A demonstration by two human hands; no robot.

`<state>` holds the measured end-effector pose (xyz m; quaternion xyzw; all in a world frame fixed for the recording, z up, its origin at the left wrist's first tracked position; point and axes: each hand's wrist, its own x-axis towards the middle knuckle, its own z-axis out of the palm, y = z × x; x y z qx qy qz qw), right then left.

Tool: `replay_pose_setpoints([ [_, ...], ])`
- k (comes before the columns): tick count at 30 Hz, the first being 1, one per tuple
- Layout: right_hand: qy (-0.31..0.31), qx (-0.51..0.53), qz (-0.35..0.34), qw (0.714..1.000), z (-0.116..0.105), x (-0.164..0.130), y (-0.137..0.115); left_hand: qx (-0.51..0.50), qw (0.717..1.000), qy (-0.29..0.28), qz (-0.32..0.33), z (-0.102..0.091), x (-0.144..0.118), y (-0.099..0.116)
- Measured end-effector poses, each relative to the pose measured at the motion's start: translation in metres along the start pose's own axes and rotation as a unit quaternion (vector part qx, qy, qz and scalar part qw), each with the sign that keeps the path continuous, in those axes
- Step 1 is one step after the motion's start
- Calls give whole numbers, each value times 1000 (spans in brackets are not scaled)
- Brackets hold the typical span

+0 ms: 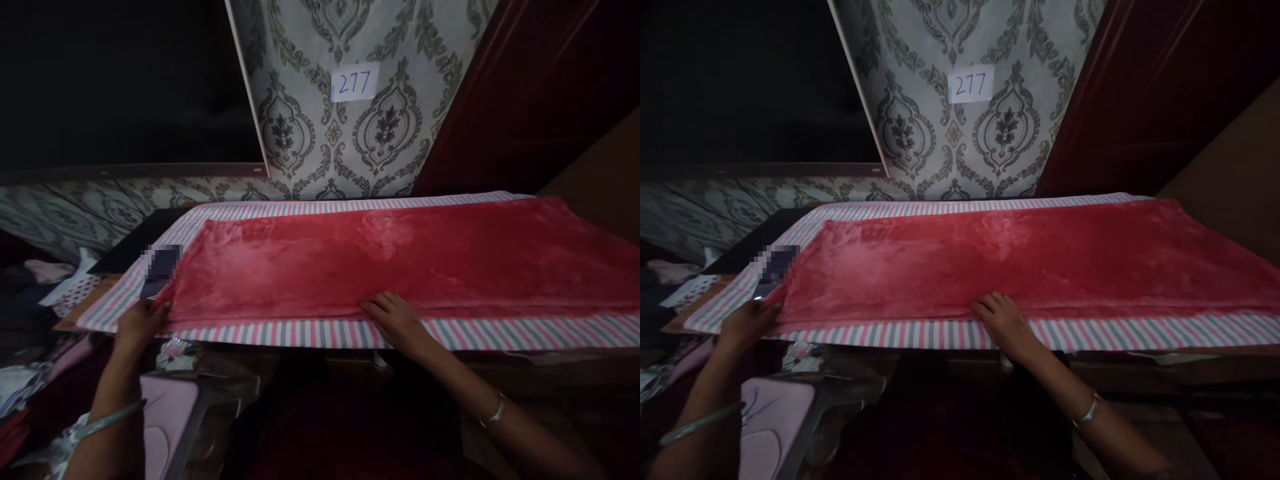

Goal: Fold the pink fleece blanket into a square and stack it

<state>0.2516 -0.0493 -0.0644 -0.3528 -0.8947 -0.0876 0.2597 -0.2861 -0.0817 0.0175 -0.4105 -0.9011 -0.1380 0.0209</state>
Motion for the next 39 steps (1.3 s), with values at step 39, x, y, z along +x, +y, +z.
replay_pose_setpoints([
  [39, 27, 103, 66, 992, -8, 6, -8, 70, 862, -119, 487, 126, 46, 431],
])
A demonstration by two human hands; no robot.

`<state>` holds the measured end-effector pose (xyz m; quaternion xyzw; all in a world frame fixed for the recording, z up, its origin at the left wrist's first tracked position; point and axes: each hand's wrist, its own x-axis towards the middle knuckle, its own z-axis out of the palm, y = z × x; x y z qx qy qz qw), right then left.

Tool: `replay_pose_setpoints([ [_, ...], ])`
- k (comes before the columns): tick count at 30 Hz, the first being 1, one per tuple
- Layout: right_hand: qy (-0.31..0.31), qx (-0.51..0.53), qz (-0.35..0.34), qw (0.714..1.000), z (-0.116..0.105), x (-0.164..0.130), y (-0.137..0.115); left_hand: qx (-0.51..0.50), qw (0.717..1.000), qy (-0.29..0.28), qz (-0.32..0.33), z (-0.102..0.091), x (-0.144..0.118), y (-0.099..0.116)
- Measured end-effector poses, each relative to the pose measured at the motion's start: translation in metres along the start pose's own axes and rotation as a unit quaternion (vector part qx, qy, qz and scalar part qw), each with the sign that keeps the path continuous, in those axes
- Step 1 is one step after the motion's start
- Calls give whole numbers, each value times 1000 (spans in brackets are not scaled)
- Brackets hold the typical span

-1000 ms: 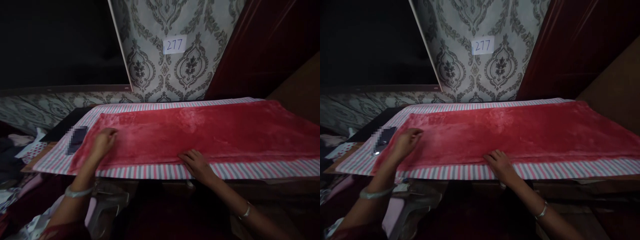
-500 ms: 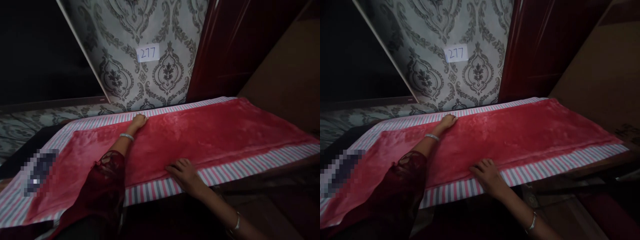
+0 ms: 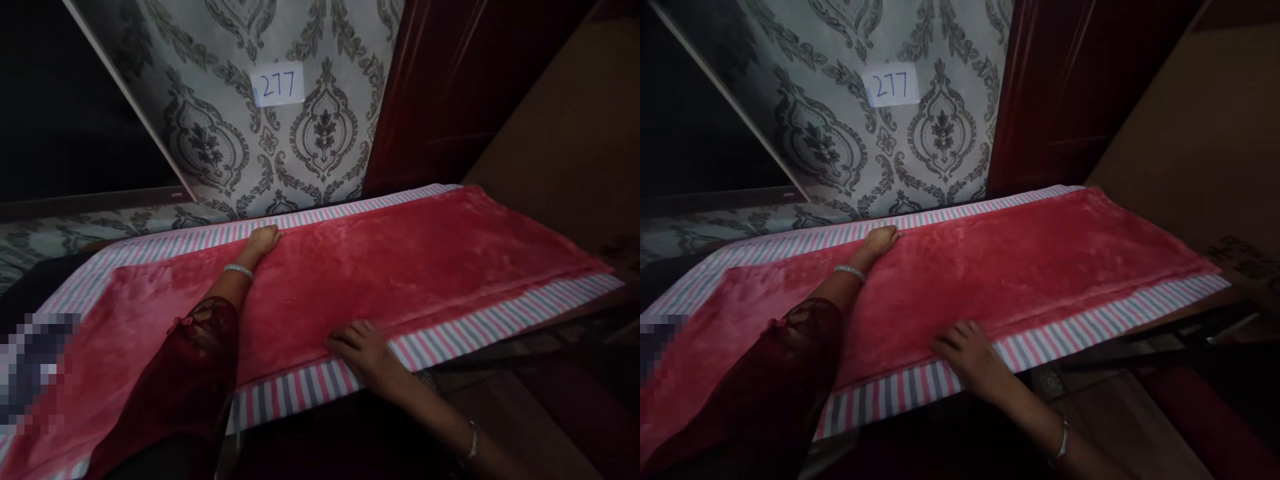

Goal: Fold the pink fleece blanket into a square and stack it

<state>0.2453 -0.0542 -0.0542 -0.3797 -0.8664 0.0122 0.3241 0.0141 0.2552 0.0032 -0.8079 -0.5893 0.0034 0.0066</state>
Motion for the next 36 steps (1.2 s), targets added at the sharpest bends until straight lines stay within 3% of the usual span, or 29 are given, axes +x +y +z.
replay_pose_setpoints([
  [3, 3, -10, -1, 1000, 0, 2, 0, -7, 1000, 10, 12, -9, 3, 11],
  [8, 1, -39, 12, 999, -1, 4, 0, -26, 999, 12, 37, -15, 11, 47],
  [12, 18, -82, 84, 993, -4, -2, -2, -29, 999, 1, 21, -13, 24, 67],
  [15, 25, -104, 120, 987, -3, -8, -1, -32, 999, 12, 8, -9, 32, 73],
  [19, 12, -89, 108, 990, -4, -11, -1, -35, 999, 37, -6, -1, 32, 73],
  [25, -12, -34, 112, 993, -29, -14, 11, -40, 999, 12, 14, -6, 40, 71],
  [28, 12, -85, 146, 986, -39, -26, 25, -44, 998, 5, 35, -11, 53, 84],
  [33, -77, -155, 181, 968, -36, -44, 32, -43, 997, 12, 63, -5, 67, 116],
  [36, -99, -164, 181, 965, -34, -47, 30, -40, 997, 32, 55, 4, 67, 123],
])
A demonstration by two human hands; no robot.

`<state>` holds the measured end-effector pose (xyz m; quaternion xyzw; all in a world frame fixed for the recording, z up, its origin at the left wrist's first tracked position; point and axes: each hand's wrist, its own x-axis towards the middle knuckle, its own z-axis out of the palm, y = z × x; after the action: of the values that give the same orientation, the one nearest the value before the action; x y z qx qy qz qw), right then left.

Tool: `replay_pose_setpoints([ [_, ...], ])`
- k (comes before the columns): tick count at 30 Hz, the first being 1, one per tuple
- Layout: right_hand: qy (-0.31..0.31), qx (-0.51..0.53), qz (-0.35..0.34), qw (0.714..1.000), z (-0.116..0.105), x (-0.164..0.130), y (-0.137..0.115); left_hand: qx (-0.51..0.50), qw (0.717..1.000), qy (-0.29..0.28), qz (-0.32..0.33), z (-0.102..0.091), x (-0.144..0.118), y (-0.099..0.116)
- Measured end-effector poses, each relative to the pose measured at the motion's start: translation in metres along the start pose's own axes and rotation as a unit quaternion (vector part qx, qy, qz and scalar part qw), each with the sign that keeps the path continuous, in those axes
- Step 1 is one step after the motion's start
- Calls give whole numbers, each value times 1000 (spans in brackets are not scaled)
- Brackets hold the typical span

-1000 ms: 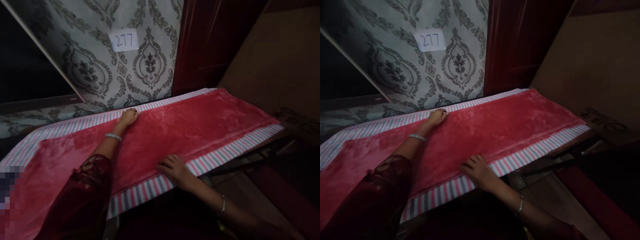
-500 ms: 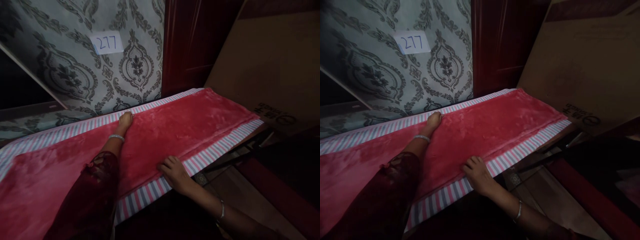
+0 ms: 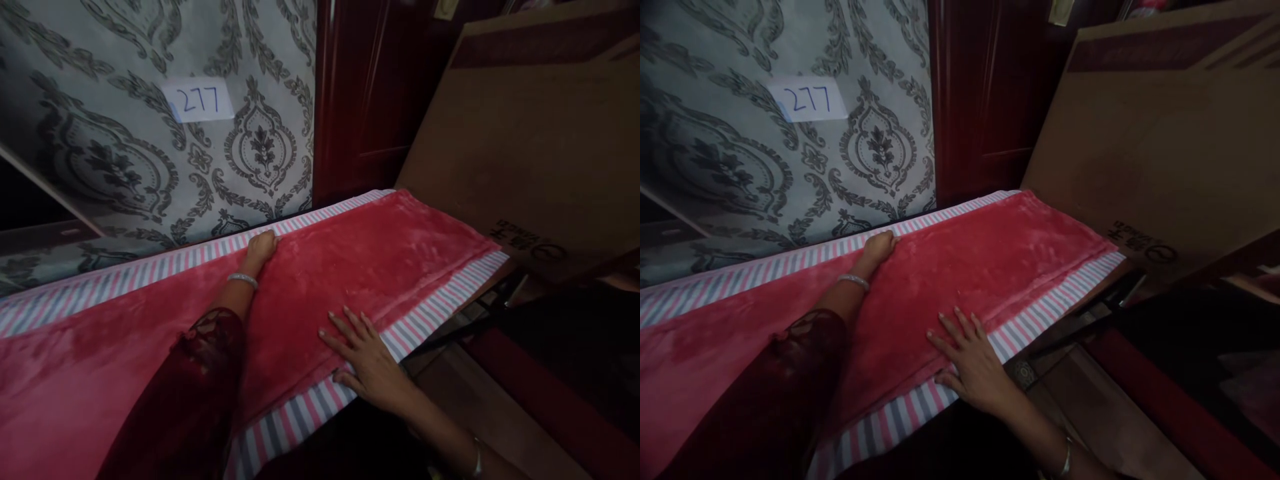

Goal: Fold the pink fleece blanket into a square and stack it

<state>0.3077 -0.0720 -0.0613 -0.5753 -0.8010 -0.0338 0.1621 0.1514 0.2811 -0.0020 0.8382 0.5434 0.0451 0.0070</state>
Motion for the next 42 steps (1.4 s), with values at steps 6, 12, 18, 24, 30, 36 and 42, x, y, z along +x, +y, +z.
replay_pose_setpoints([
  [6, 14, 10, -3, 1000, 0, 0, 0, 0, 1000, -3, 4, 3, -1, -3],
  [12, 26, 16, -12, 999, 1, 0, 1, 4, 999, -50, 17, -16, -10, -38],
  [18, 52, 0, -31, 998, 10, -3, 6, 29, 993, -91, -62, -46, -77, -139],
  [24, 72, -12, -36, 997, 29, -10, 15, 62, 981, -87, -161, -62, -180, -215],
  [30, 86, -15, -58, 995, 49, -14, 28, 88, 964, -53, -246, -68, -254, -269],
  [36, 96, -21, -84, 992, 52, -14, 32, 86, 949, -19, -303, -82, -280, -312],
  [42, 79, -18, -68, 994, 52, -15, 32, 35, 932, 40, -359, -89, -288, -337],
])
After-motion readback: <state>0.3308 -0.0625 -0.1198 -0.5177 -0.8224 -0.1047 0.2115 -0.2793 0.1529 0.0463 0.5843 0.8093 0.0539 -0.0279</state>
